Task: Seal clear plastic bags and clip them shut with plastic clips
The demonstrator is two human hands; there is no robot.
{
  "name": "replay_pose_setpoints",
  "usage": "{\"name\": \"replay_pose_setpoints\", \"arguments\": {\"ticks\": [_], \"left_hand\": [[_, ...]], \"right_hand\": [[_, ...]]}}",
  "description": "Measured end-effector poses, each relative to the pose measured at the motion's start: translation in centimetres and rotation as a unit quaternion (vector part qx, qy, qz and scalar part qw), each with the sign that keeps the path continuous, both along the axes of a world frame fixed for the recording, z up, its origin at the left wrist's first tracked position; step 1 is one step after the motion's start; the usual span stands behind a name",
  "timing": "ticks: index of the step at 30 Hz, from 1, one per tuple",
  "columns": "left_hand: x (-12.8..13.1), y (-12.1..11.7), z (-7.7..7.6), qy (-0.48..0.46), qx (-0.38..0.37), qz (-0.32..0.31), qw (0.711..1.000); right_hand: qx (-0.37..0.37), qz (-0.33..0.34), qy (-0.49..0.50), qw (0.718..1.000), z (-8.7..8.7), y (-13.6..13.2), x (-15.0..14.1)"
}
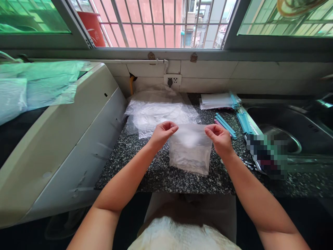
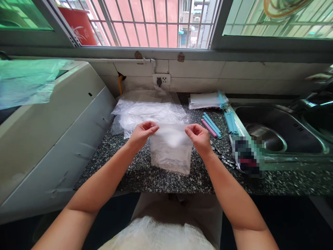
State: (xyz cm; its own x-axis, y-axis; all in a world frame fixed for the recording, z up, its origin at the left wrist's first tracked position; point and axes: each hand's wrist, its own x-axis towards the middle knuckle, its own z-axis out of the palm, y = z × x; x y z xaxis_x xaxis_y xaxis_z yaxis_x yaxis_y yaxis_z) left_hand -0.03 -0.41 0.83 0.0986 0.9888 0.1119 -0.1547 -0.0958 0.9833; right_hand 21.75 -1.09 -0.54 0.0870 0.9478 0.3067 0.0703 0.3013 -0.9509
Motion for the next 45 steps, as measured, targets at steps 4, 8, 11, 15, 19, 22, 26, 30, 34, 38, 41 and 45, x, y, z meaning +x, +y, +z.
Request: {"name": "replay_pose_setpoints", "arguments": {"ticks": [4,8,11,15,19,22,26,30,34,38,41,45], "left_hand": [[-0.2,0.1,-0.2,0.017,0.007,-0.009,1.000],[-1.0,0.4,0.6,0.059,0.035,-0.011,0.998],[-0.7,0.5,2.4,0.180,0.110,-0.003,0.978],[2.3,0.7,4.5,0.349,0.199,-0.102,0.910],[5.1,1.1,5.1,0.413,0.220,-0.143,0.872],[5.2,1.2,5.2,0.416,0.215,-0.125,0.875],[4.0,1.2,5.5,0.381,0.210,-0.092,0.896],[3.0,1.1,5.8,0.356,0.195,-0.081,0.910],[2.8,0.8,6.1,0.371,0.174,-0.084,0.908],[3.3,0.8,6.1,0.357,0.180,-0.077,0.913],[3.9,1.1,6.0,0.336,0.191,-0.074,0.919],[3.9,1.5,6.2,0.326,0.199,-0.054,0.923]], "right_hand": [[0.010,-0.014,-0.011,1.000,0.3,-0.2,0.0],[0.027,0.001,-0.040,0.999,0.5,-0.4,0.1],[0.027,0.034,-0.053,0.998,0.7,-0.6,-0.1],[0.020,0.051,-0.047,0.997,0.7,-0.9,-0.4],[0.007,0.049,-0.029,0.998,0.6,-1.0,-0.4],[0.004,0.041,-0.021,0.999,0.5,-0.9,-0.5],[0.007,0.040,-0.032,0.999,0.5,-0.9,-0.6],[0.006,0.049,-0.046,0.998,0.4,-1.1,-0.8],[0.008,0.052,-0.059,0.997,0.4,-1.2,-1.0],[0.011,0.059,-0.055,0.997,0.3,-1.3,-1.2],[0.012,0.059,-0.056,0.997,0.3,-1.3,-1.2],[0.011,0.070,-0.075,0.995,0.1,-1.3,-1.2]]}}
